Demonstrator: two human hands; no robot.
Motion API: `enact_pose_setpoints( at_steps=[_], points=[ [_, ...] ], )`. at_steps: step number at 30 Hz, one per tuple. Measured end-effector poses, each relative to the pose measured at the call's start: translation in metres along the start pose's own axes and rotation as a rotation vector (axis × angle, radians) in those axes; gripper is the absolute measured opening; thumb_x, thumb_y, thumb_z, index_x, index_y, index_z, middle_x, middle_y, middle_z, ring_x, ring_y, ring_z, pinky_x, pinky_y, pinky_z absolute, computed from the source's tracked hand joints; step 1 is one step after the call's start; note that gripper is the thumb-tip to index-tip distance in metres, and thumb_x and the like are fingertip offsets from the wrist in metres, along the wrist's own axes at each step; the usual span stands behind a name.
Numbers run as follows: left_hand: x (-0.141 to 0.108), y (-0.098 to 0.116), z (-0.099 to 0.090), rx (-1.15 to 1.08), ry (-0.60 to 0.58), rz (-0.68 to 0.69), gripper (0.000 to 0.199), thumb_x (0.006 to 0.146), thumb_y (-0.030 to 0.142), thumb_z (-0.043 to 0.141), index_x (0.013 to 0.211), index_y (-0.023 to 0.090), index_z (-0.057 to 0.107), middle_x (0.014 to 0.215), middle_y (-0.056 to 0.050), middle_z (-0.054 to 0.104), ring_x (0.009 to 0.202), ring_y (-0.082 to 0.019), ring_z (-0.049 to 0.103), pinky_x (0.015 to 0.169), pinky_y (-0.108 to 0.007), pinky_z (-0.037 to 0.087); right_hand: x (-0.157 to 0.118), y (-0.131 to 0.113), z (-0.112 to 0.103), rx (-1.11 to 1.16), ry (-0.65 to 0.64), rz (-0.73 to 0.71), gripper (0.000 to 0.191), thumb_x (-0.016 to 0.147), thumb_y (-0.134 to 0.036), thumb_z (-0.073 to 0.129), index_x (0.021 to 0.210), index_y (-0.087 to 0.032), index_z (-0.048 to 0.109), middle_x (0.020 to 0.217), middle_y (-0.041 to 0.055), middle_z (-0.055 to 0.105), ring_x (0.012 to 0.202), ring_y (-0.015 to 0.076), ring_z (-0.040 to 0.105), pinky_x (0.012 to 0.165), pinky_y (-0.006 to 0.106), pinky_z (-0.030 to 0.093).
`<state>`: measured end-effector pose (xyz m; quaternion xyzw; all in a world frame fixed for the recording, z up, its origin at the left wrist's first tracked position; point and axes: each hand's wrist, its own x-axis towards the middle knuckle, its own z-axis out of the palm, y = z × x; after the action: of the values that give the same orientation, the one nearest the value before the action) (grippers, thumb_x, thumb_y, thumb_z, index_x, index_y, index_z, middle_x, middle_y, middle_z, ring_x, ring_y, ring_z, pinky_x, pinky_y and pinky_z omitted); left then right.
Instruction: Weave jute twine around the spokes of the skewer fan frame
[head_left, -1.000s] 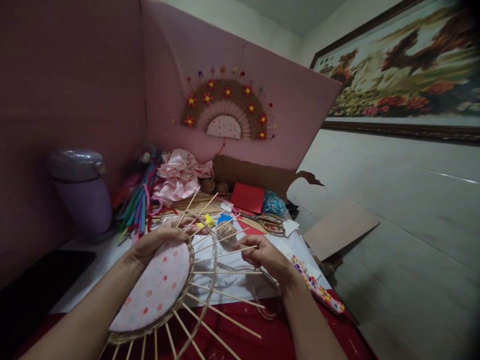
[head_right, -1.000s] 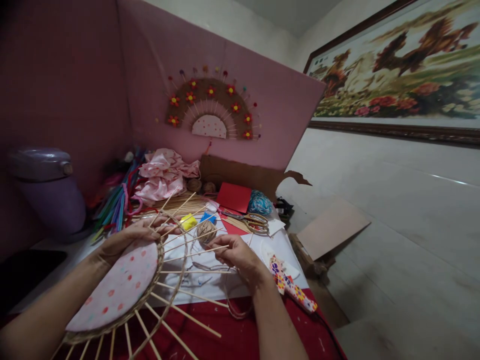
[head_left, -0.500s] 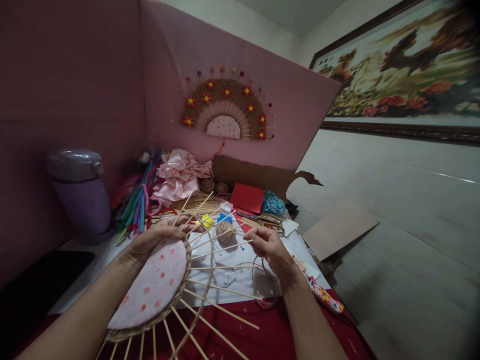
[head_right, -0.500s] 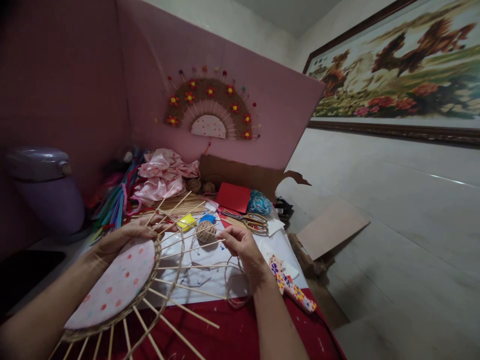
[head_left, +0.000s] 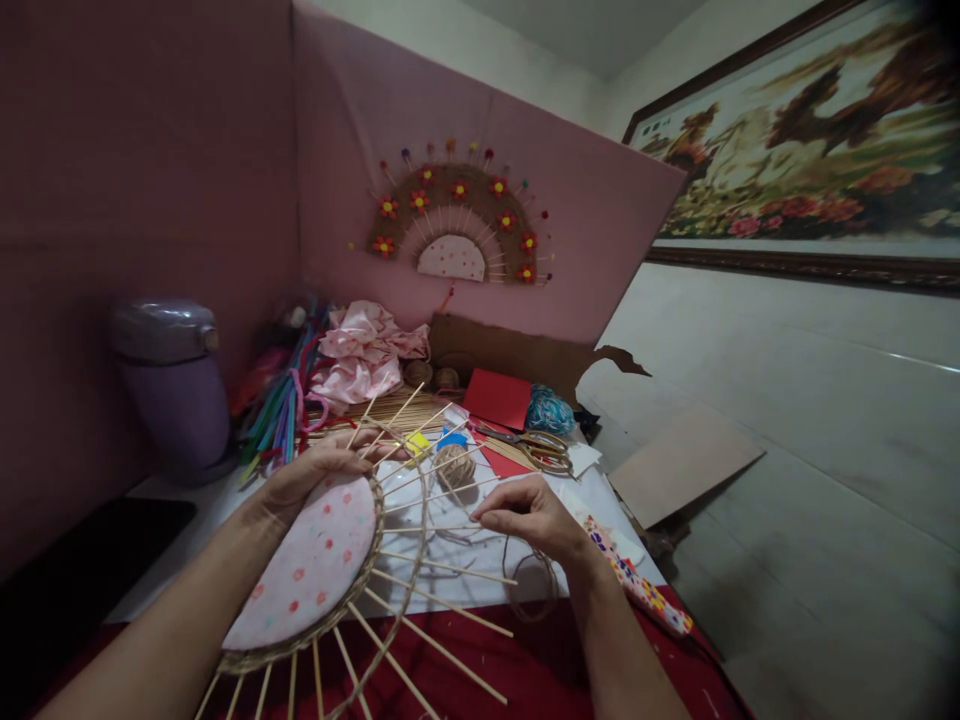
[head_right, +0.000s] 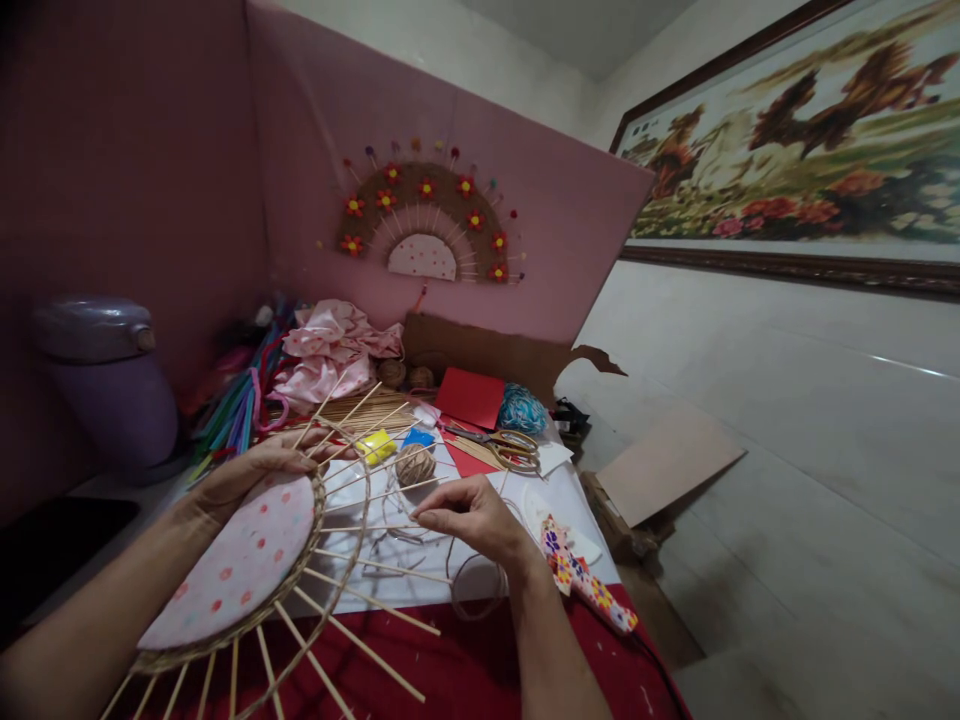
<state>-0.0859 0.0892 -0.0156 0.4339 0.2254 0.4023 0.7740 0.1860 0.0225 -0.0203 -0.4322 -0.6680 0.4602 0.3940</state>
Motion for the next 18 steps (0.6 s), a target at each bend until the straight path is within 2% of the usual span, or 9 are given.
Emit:
enact_pose_setpoints(
  at_steps=[5, 8, 11, 15, 18],
  points=[
    [-0.003, 0.002, 0.001, -0.029, -0.022, 0.002, 0.041, 0.059, -0.005, 0.058, 0.095, 0.013, 0.059, 0.097, -0.011, 0.068, 0.061, -0.011, 0.064, 0.051, -0.014, 0.048, -0.001, 0.0, -0.007, 0.069, 0.069, -0.056, 0.013, 0.066, -0.026, 0.066, 0.071, -0.015, 0.07, 0.057, 0.0002, 0.056, 0.052, 0.0086, 0.039, 0.048, 0.022, 0.027],
    [-0.004, 0.003, 0.002, -0.045, -0.03, -0.002, 0.042, 0.06, -0.005, 0.058, 0.097, 0.012, 0.059, 0.097, -0.011, 0.068, 0.06, -0.011, 0.064, 0.052, -0.015, 0.049, -0.002, 0.003, -0.012, 0.126, -0.013, 0.034, 0.014, 0.064, -0.02, 0.061, 0.073, -0.014, 0.07, 0.049, -0.0029, 0.048, 0.044, 0.0058, 0.028, 0.042, 0.021, 0.017],
    [-0.005, 0.002, 0.002, -0.061, 0.0, 0.0, 0.042, 0.059, -0.007, 0.057, 0.098, 0.012, 0.059, 0.097, -0.012, 0.068, 0.065, -0.013, 0.066, 0.052, -0.015, 0.049, -0.002, 0.007, -0.014, 0.235, -0.083, 0.12, 0.018, 0.061, -0.016, 0.058, 0.074, -0.014, 0.071, 0.045, -0.0047, 0.044, 0.04, 0.0046, 0.024, 0.039, 0.021, 0.014],
    [-0.006, 0.001, 0.003, -0.121, 0.027, 0.044, 0.047, 0.058, -0.009, 0.056, 0.1, 0.014, 0.058, 0.097, -0.009, 0.068, 0.076, -0.016, 0.066, 0.062, -0.018, 0.052, 0.0, 0.013, -0.01, 0.413, -0.076, 0.177, 0.017, 0.058, -0.015, 0.061, 0.072, -0.014, 0.071, 0.052, -0.0022, 0.054, 0.037, 0.0023, 0.021, 0.038, 0.021, 0.012],
    [-0.007, 0.002, 0.006, -0.105, 0.025, 0.045, 0.043, 0.059, -0.008, 0.055, 0.096, 0.013, 0.059, 0.094, -0.009, 0.068, 0.072, -0.015, 0.066, 0.061, -0.018, 0.051, 0.003, 0.016, 0.0, 0.382, -0.137, 0.201, 0.016, 0.057, -0.015, 0.064, 0.072, -0.012, 0.072, 0.046, -0.0026, 0.053, 0.038, 0.0025, 0.024, 0.038, 0.02, 0.013]
  ],
)
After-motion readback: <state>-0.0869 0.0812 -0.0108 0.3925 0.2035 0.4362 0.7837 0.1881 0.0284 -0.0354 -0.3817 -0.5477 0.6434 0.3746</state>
